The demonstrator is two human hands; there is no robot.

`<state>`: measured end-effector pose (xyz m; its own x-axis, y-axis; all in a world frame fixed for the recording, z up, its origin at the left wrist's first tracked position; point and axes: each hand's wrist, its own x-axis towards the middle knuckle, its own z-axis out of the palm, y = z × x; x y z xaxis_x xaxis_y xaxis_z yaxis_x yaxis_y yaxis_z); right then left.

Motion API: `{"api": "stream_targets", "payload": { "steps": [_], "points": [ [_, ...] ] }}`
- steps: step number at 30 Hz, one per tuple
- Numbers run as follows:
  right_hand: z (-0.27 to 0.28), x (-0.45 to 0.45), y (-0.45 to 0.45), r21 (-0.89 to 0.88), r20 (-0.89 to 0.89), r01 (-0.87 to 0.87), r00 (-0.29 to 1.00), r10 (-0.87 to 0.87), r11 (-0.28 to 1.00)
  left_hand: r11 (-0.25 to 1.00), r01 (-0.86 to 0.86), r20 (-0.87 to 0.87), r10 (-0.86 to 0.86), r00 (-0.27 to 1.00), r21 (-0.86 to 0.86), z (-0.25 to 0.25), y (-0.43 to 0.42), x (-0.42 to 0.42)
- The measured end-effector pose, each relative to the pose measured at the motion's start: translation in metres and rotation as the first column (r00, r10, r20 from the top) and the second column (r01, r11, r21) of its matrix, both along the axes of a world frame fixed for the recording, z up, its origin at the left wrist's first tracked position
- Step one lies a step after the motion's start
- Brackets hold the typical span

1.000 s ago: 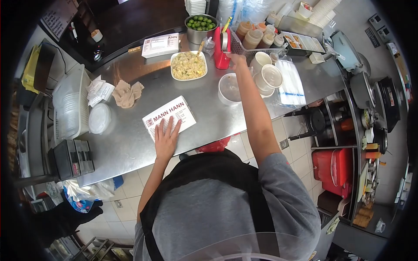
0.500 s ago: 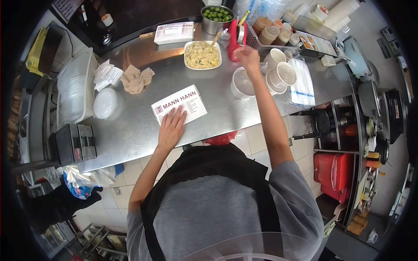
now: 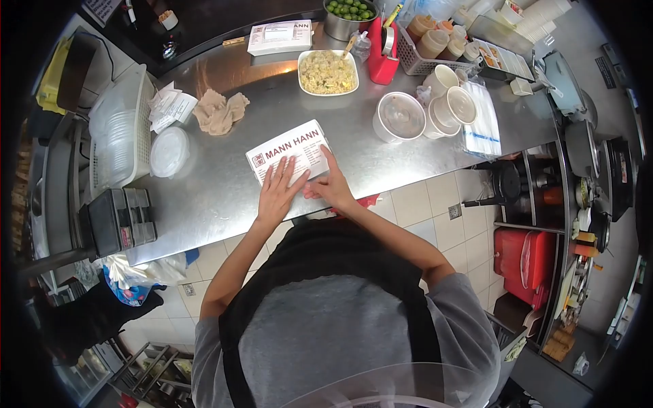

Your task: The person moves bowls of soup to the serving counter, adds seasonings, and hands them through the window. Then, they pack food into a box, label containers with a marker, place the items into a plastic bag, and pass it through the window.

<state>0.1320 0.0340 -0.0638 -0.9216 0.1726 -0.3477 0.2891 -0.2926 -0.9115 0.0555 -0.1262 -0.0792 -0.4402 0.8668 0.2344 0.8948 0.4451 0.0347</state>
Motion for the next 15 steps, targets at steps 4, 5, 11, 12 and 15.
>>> {"api": "stream_targets", "payload": {
  "steps": [4, 5, 11, 12, 15],
  "points": [
    [-0.007, -0.003, -0.005, 0.189, -0.042, 0.023, 0.999, -0.015, 0.982, 0.999, -0.032, 0.021, 0.032, 0.999, -0.012, 0.008, 0.002, 0.002],
    [-0.008, -0.003, -0.005, 0.245, -0.068, 0.025, 0.998, -0.009, 0.969, 0.999, -0.041, 0.071, 0.041, 0.997, 0.003, 0.012, 0.003, 0.003],
    [-0.022, -0.005, 0.0, 0.413, -0.157, -0.019, 0.983, 0.092, 0.91, 1.0, -0.002, 0.058, 0.002, 0.998, -0.01, 0.019, 0.026, -0.016],
    [-0.014, -0.004, 0.004, 0.44, -0.115, -0.071, 0.984, 0.134, 0.895, 0.999, 0.024, 0.063, -0.022, 0.998, -0.027, 0.015, 0.026, -0.019],
    [0.013, -0.001, 0.026, 0.444, -0.003, -0.242, 0.962, 0.272, 0.863, 0.997, 0.05, 0.014, -0.05, 0.999, -0.062, 0.004, 0.026, -0.02]
  ]
}}
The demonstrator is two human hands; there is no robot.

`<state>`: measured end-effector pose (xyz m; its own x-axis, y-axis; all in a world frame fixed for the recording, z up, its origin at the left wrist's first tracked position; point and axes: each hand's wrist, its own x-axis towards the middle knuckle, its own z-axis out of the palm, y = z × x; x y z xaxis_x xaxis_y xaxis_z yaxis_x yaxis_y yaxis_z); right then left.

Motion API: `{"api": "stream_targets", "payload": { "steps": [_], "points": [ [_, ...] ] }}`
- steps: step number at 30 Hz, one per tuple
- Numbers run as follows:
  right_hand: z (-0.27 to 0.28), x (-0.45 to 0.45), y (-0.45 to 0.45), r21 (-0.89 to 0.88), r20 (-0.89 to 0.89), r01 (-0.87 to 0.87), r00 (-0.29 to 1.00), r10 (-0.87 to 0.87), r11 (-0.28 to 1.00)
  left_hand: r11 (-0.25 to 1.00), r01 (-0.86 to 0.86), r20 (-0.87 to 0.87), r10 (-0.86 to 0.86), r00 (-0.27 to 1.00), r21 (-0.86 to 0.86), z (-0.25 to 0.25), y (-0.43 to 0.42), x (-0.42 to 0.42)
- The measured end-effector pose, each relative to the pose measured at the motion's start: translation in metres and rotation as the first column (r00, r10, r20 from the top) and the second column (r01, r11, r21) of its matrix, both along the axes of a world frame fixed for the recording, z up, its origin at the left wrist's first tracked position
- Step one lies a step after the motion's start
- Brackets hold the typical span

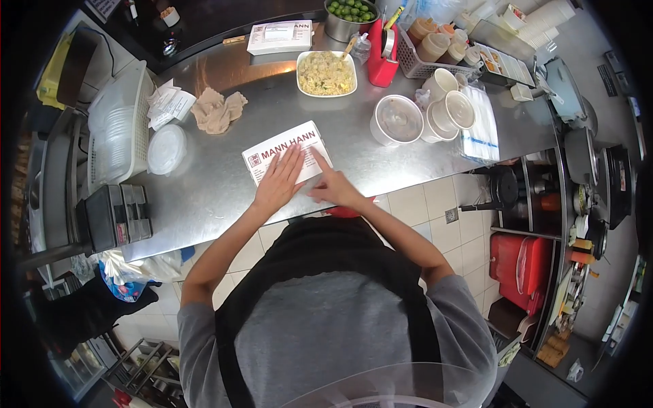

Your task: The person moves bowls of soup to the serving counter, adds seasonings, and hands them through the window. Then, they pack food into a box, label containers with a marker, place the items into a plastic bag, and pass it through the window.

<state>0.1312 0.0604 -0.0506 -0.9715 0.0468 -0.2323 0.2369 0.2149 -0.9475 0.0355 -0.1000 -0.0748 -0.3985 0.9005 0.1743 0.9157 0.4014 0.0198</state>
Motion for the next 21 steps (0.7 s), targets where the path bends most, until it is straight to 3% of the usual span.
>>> {"api": "stream_targets", "payload": {
  "steps": [2, 6, 9, 12, 14, 16, 19, 21],
  "points": [
    [0.008, -0.005, 0.034, -0.065, 0.067, -0.108, 0.991, 0.112, 0.992, 1.0, -0.008, -0.034, 0.007, 0.999, -0.014, -0.001, 0.002, 0.0],
    [0.035, -0.04, 0.103, 0.016, 0.009, 0.008, 1.0, -0.008, 1.0, 0.995, -0.041, -0.086, 0.034, 0.996, -0.086, 0.002, 0.005, 0.004],
    [0.047, -0.091, 0.153, 0.101, -0.193, 0.19, 0.967, -0.168, 0.977, 0.989, -0.058, -0.149, 0.037, 0.988, -0.139, 0.009, 0.01, 0.007],
    [0.053, -0.159, 0.205, 0.12, -0.396, 0.473, 0.829, -0.395, 0.873, 0.994, -0.028, 0.046, 0.033, 0.998, -0.106, 0.029, 0.01, 0.009],
    [0.061, -0.2, 0.241, 0.209, -0.52, 0.625, 0.723, -0.456, 0.753, 0.999, -0.043, 0.112, 0.045, 0.993, -0.021, 0.036, 0.022, 0.015],
    [0.049, -0.246, 0.288, 0.418, -0.563, 0.7, 0.7, -0.439, 0.579, 0.999, -0.026, 0.146, 0.023, 0.989, 0.021, 0.046, 0.045, 0.023],
    [0.025, -0.295, 0.332, 0.303, -0.438, 0.717, 0.69, -0.576, 0.628, 0.992, 0.108, 0.132, -0.115, 0.985, 0.057, 0.054, 0.099, 0.032],
    [0.027, -0.304, 0.338, 0.321, -0.389, 0.696, 0.715, -0.58, 0.642, 0.982, 0.179, 0.088, -0.184, 0.979, 0.06, 0.056, 0.134, 0.036]
  ]
}}
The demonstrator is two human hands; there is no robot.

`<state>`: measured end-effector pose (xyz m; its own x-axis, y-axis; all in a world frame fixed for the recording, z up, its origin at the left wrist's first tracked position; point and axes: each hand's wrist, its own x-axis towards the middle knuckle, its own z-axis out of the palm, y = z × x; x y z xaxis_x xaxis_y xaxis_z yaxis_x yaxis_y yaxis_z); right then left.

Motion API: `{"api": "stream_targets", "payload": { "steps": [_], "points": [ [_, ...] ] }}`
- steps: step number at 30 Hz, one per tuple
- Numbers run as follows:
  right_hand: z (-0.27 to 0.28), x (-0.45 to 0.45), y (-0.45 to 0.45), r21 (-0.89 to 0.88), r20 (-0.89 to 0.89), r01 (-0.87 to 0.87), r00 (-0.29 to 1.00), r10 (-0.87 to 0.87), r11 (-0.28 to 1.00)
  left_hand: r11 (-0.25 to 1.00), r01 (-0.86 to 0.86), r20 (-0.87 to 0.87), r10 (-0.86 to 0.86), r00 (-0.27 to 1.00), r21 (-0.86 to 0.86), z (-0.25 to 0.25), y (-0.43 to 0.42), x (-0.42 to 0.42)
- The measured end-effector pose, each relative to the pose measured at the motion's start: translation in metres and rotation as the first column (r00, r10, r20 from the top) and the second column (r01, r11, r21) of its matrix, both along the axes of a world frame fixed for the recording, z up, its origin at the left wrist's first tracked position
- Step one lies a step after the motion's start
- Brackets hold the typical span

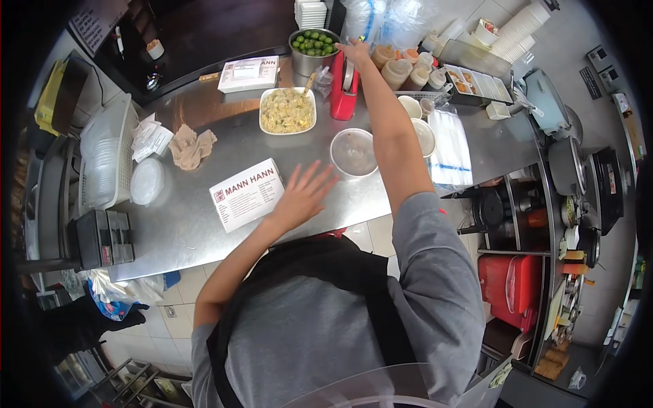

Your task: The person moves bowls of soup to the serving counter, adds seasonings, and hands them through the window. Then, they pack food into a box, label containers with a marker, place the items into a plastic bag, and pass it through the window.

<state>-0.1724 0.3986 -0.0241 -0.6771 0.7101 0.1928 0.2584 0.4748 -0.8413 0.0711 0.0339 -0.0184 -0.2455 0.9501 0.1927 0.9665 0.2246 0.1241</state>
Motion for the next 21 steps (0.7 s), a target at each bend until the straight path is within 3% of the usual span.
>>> {"api": "stream_targets", "payload": {
  "steps": [1, 2, 5, 8, 11, 13, 14, 15, 17, 20, 21],
  "points": [
    [0.005, 0.0, 0.0, -0.012, 0.024, -0.006, 1.0, 0.006, 1.0, 1.0, 0.021, -0.019, -0.021, 1.0, 0.018, -0.002, 0.016, 0.001],
    [0.012, 0.003, 0.004, -0.33, -0.04, -0.133, 0.991, 0.127, 0.934, 0.999, 0.042, -0.037, -0.041, 0.999, 0.035, -0.006, 0.027, 0.0],
    [-0.006, -0.016, 0.027, -0.32, -0.105, -0.121, 0.99, 0.092, 0.94, 0.995, 0.036, -0.111, -0.025, 0.993, 0.09, -0.028, 0.044, -0.002],
    [0.044, 0.029, -0.005, 0.182, -0.284, -0.027, 0.955, 0.079, 0.983, 0.995, 0.002, -0.133, 0.011, 0.991, 0.101, -0.029, 0.033, 0.001],
    [0.1, 0.099, -0.043, 0.212, -0.465, -0.069, 0.87, 0.163, 0.975, 0.996, -0.004, 0.041, 0.0, 0.999, 0.085, -0.019, 0.016, 0.009],
    [0.121, 0.151, -0.064, 0.18, -0.535, -0.144, 0.816, 0.22, 0.973, 0.982, -0.078, 0.179, 0.047, 0.983, 0.171, -0.008, 0.012, 0.006],
    [0.134, 0.18, -0.084, 0.065, -0.598, -0.218, 0.773, 0.213, 0.974, 0.971, -0.116, 0.246, 0.063, 0.967, 0.208, -0.005, 0.01, 0.003],
    [0.142, 0.209, -0.102, -0.046, -0.657, -0.295, 0.729, 0.193, 0.954, 0.94, -0.177, 0.429, 0.037, 0.903, 0.292, -0.006, 0.015, -0.005],
    [0.133, 0.252, -0.118, -0.271, -0.637, -0.364, 0.762, 0.117, 0.891, 0.847, -0.339, 0.73, -0.081, 0.679, 0.409, -0.015, 0.034, -0.029],
    [0.111, 0.304, -0.141, -0.492, -0.572, -0.357, 0.82, 0.015, 0.794, 0.88, -0.424, 0.977, -0.196, 0.087, 0.214, -0.043, 0.058, -0.05],
    [0.101, 0.318, -0.148, -0.545, -0.549, -0.33, 0.835, -0.03, 0.771, 0.894, -0.438, 0.995, -0.082, 0.062, 0.101, -0.06, 0.058, -0.049]
  ]
}}
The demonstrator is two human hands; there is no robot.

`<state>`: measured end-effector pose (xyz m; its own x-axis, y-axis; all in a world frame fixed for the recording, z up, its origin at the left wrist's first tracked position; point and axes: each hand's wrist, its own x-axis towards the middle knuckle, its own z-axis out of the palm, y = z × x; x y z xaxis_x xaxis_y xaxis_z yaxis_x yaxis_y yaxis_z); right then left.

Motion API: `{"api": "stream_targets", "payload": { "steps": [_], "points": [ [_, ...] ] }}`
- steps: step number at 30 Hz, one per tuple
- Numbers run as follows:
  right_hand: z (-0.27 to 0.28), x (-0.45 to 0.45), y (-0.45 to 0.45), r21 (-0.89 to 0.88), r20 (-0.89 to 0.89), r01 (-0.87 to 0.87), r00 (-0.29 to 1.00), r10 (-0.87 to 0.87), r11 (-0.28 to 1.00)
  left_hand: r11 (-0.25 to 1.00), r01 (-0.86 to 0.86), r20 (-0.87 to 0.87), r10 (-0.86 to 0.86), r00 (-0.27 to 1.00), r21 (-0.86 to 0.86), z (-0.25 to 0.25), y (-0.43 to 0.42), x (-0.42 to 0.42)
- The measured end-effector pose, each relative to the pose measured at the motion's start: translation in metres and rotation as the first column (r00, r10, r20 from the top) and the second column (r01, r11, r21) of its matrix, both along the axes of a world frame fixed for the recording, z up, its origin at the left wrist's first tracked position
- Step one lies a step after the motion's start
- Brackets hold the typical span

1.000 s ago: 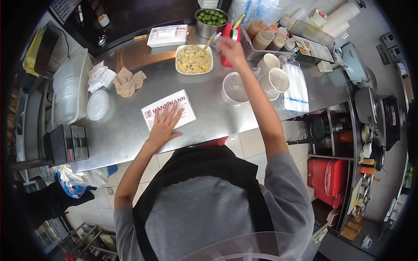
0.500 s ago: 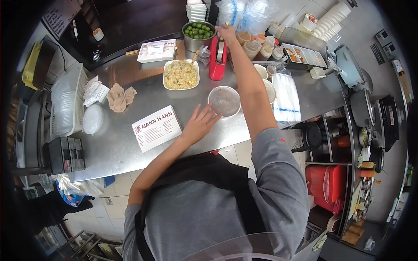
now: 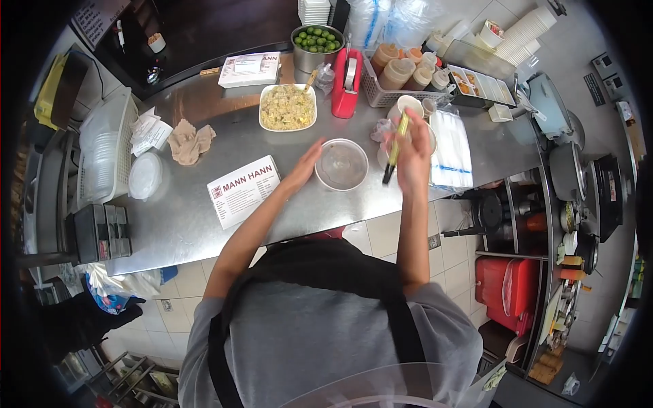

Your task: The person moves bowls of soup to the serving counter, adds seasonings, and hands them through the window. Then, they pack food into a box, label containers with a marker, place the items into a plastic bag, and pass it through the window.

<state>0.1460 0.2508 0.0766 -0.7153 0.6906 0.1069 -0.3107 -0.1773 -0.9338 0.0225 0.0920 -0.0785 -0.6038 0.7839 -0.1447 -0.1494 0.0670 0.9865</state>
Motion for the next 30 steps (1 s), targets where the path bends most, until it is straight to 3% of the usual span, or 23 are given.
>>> {"api": "stream_targets", "payload": {
  "steps": [2, 4, 6, 8, 9, 11, 13, 14, 16, 17, 19, 20, 21, 22, 23, 24, 26, 27, 30],
  "points": [
    [-0.035, 0.03, -0.003, 0.073, 0.098, -0.032, 0.995, 0.024, 0.997, 0.974, -0.009, 0.045, 0.02, 0.999, -0.228, -0.027, -0.002, 0.002],
    [-0.083, 0.051, -0.011, 0.14, 0.382, 0.119, 0.909, -0.164, 0.983, 0.986, -0.022, 0.0, 0.023, 1.0, -0.163, -0.02, 0.0, 0.005],
    [-0.127, 0.065, -0.016, -0.06, 0.523, 0.048, 0.852, -0.009, 0.997, 0.994, -0.041, 0.037, 0.045, 0.998, -0.099, -0.031, 0.002, 0.015],
    [-0.133, 0.067, -0.036, -0.315, 0.498, -0.009, 0.85, 0.174, 0.949, 0.996, -0.08, 0.136, 0.084, 0.987, -0.036, -0.062, 0.008, 0.018],
    [-0.132, 0.062, -0.048, -0.174, 0.51, -0.045, 0.85, 0.129, 0.984, 0.994, -0.07, 0.058, 0.075, 0.995, -0.079, -0.054, 0.004, 0.026],
    [-0.13, 0.062, -0.034, -0.211, 0.521, -0.075, 0.835, 0.178, 0.975, 0.984, -0.068, -0.102, 0.052, 0.993, -0.162, -0.02, -0.007, 0.04],
    [-0.124, 0.063, -0.021, -0.183, 0.533, -0.11, 0.824, 0.192, 0.977, 0.943, -0.223, -0.173, 0.183, 0.968, -0.248, -0.023, -0.013, 0.033],
    [-0.122, 0.064, -0.018, 0.015, 0.586, -0.1, 0.807, 0.072, 0.995, 0.911, -0.3, -0.213, 0.245, 0.946, -0.284, -0.025, -0.015, 0.03],
    [-0.096, 0.062, -0.021, 0.196, 0.526, -0.001, 0.844, -0.104, 0.981, 0.943, -0.256, -0.462, 0.133, 0.877, -0.213, 0.031, -0.032, 0.039],
    [-0.081, 0.062, -0.026, -0.008, 0.363, -0.012, 0.932, 0.015, 1.0, 0.956, -0.227, -0.575, 0.083, 0.814, -0.184, 0.059, -0.043, 0.046],
    [-0.049, 0.06, -0.044, -0.388, -0.045, -0.151, 0.988, 0.145, 0.909, 0.954, 0.218, -0.503, -0.295, 0.812, -0.206, 0.077, -0.05, 0.064],
    [-0.034, 0.052, -0.058, -0.437, -0.128, -0.184, 0.982, 0.142, 0.88, 0.885, 0.426, -0.207, -0.459, 0.864, -0.187, 0.088, -0.05, 0.074],
    [-0.03, 0.047, -0.069, -0.445, -0.191, -0.229, 0.969, 0.157, 0.866, 0.792, 0.602, 0.096, -0.594, 0.798, -0.099, 0.097, -0.049, 0.084],
    [-0.026, 0.043, -0.078, -0.448, -0.258, -0.275, 0.951, 0.171, 0.851, 0.782, 0.621, 0.217, -0.616, 0.757, 0.053, 0.102, -0.047, 0.091],
    [-0.019, 0.039, -0.087, -0.481, -0.31, -0.312, 0.935, 0.173, 0.819, 0.796, 0.589, 0.219, -0.604, 0.766, 0.136, 0.095, -0.047, 0.096],
    [-0.021, 0.041, -0.088, -0.455, -0.345, -0.423, 0.895, 0.282, 0.784, 0.803, 0.554, 0.224, -0.594, 0.773, 0.218, 0.088, -0.048, 0.101],
    [-0.027, 0.046, -0.085, -0.391, -0.4, -0.624, 0.777, 0.486, 0.677, 0.84, 0.527, 0.154, -0.542, 0.826, 0.128, 0.077, -0.054, 0.104],
    [-0.021, 0.049, -0.084, -0.497, -0.252, -0.537, 0.841, 0.479, 0.681, 0.857, 0.509, 0.116, -0.516, 0.849, 0.087, 0.077, -0.055, 0.106],
    [-0.015, 0.05, -0.082, -0.562, -0.151, -0.376, 0.922, 0.355, 0.737, 0.939, 0.332, -0.235, -0.345, 0.909, -0.094, 0.085, -0.05, 0.114]
  ]
}}
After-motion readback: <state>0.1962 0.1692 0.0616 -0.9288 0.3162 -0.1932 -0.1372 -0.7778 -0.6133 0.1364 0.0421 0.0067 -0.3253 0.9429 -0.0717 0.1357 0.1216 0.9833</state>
